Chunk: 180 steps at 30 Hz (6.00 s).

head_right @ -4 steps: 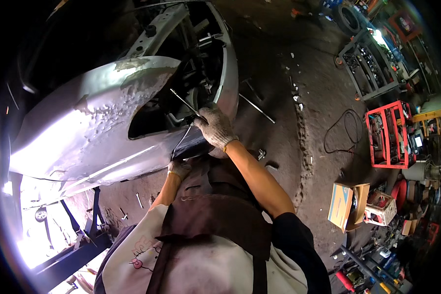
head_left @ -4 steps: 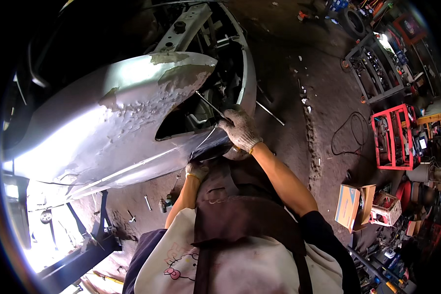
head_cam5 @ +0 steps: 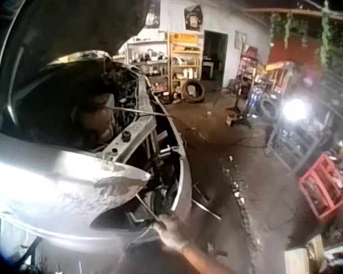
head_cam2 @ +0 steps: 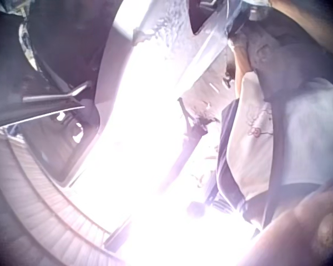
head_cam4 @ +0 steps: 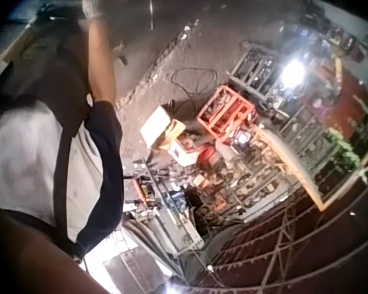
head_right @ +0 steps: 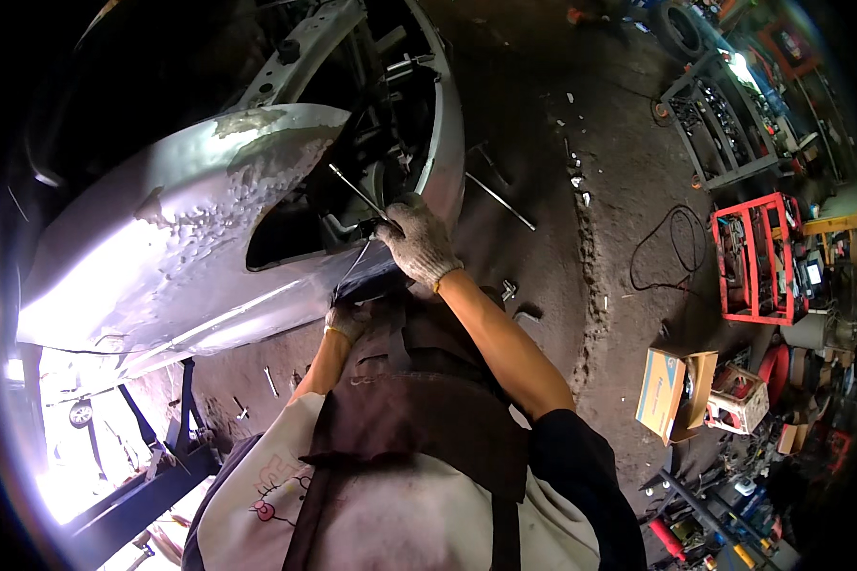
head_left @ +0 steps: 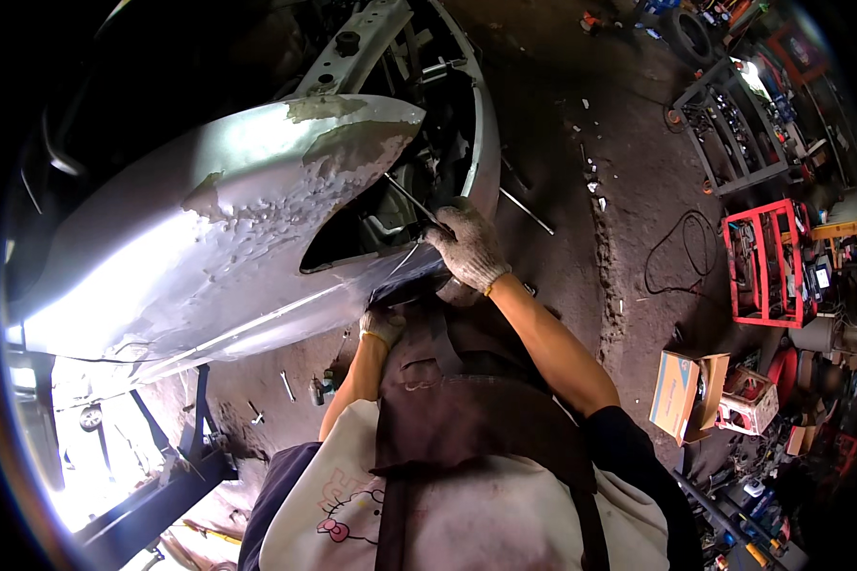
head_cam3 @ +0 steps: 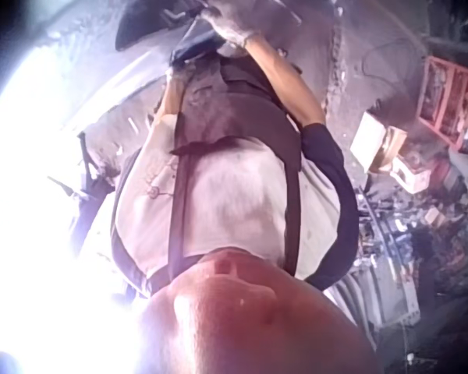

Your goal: The person uses a socket wrench to loosen and remove bolts from the front bumper of a silver car. They then detach a black plastic trim piece from the bumper and reattach it, tightening the bolts to secure it in place.

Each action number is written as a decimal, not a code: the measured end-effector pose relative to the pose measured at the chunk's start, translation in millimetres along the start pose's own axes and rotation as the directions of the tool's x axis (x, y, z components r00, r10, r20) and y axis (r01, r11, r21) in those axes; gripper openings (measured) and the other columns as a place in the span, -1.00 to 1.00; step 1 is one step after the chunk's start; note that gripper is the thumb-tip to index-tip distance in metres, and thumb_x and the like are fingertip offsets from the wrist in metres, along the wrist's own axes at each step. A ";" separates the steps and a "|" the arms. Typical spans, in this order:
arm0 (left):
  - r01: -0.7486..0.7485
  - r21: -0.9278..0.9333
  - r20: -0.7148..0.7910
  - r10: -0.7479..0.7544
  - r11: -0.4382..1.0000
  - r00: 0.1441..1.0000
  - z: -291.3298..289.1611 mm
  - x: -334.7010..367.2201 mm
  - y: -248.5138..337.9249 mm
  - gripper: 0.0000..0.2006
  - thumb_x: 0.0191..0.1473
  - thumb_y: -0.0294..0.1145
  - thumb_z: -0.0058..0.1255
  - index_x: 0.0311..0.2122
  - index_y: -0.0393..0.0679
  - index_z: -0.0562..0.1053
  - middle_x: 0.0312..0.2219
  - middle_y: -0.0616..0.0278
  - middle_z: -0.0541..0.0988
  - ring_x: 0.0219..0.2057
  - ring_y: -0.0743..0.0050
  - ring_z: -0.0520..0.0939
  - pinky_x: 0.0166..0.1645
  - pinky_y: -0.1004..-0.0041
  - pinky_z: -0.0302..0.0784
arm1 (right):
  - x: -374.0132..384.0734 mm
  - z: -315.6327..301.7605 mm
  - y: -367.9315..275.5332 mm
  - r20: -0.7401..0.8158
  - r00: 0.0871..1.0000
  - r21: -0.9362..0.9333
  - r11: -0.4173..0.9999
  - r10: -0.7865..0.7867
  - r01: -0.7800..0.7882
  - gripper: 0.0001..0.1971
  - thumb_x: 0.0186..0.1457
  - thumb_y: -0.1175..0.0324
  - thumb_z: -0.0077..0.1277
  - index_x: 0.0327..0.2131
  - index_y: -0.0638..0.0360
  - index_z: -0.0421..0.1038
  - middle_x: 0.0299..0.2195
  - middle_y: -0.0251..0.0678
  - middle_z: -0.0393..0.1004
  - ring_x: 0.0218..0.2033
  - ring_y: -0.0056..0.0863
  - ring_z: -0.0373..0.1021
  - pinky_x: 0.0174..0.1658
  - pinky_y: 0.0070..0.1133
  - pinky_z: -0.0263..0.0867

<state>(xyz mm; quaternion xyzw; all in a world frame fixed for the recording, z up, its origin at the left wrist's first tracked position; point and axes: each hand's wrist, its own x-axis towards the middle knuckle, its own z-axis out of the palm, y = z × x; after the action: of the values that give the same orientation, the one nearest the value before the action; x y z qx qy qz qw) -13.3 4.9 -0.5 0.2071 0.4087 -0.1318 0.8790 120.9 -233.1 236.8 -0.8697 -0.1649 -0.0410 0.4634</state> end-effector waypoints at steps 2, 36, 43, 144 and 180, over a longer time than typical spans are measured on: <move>0.008 -0.049 0.010 -0.007 0.999 1.000 -5.5 3.8 -2.9 -0.73 0.32 -0.22 -0.28 0.01 0.13 0.45 -0.16 0.41 0.58 -0.41 0.56 0.57 -0.63 0.61 0.18 | -1.5 1.5 1.4 -0.018 1.000 0.004 1.000 -0.004 0.004 -0.75 0.06 0.29 0.24 -0.23 0.21 0.54 -0.13 -0.09 0.51 -0.10 -0.01 0.48 -0.05 -0.26 0.42; -0.160 0.424 -0.169 0.251 0.891 0.953 134.7 -205.1 -52.8 -0.72 0.36 -0.33 -0.07 0.09 -0.17 0.44 -0.60 0.43 0.30 -0.65 0.69 0.26 -0.60 0.62 0.08 | -132.8 -46.9 -33.0 0.576 0.686 0.739 0.074 0.445 -0.669 -0.82 0.34 0.38 0.04 -0.35 0.25 0.48 -0.56 -0.56 0.36 -0.61 -0.79 0.19 -0.56 -0.70 0.15; -0.044 0.646 -0.189 0.216 0.762 0.958 137.1 -211.4 -70.7 -0.62 0.37 -0.23 -0.03 0.17 -0.23 0.40 -0.50 0.43 0.46 -0.62 0.71 0.40 -0.58 0.62 0.27 | -146.1 0.9 -34.6 0.522 0.708 0.661 0.299 0.475 -0.688 -0.77 0.35 0.31 0.00 -0.35 0.26 0.45 -0.57 -0.28 0.39 -0.55 -0.58 0.31 -0.45 -0.50 0.28; -0.462 0.608 0.534 -0.098 -0.646 0.840 99.3 -209.6 12.6 -0.72 0.16 -0.09 0.09 -0.14 -0.03 0.56 -0.34 -0.03 0.66 -0.27 -0.14 0.67 -0.27 0.08 0.57 | -135.9 76.3 -48.4 -0.152 0.885 0.572 0.770 0.439 -0.284 -0.78 0.30 0.32 -0.01 -0.41 0.21 0.41 -0.57 -0.30 0.40 -0.62 -0.44 0.35 -0.54 -0.46 0.28; -0.308 -0.942 -0.283 -0.178 -0.134 0.943 316.1 31.5 114.0 -0.54 0.29 -0.22 -0.12 0.25 -0.09 0.40 0.16 0.11 0.51 0.20 0.14 0.47 0.26 0.12 0.35 | -145.4 72.6 -45.8 -0.005 0.889 0.513 0.764 0.458 -0.391 -0.75 0.22 0.31 0.01 -0.13 0.28 0.41 -0.53 0.00 0.55 -0.49 -0.06 0.55 -0.39 -0.20 0.44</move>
<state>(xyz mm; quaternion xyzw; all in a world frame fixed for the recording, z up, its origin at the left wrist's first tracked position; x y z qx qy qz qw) 262.2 -45.9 187.7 -0.4863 0.4911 0.3013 0.6569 -36.9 -186.2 199.3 -0.7302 0.0623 0.0527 0.6784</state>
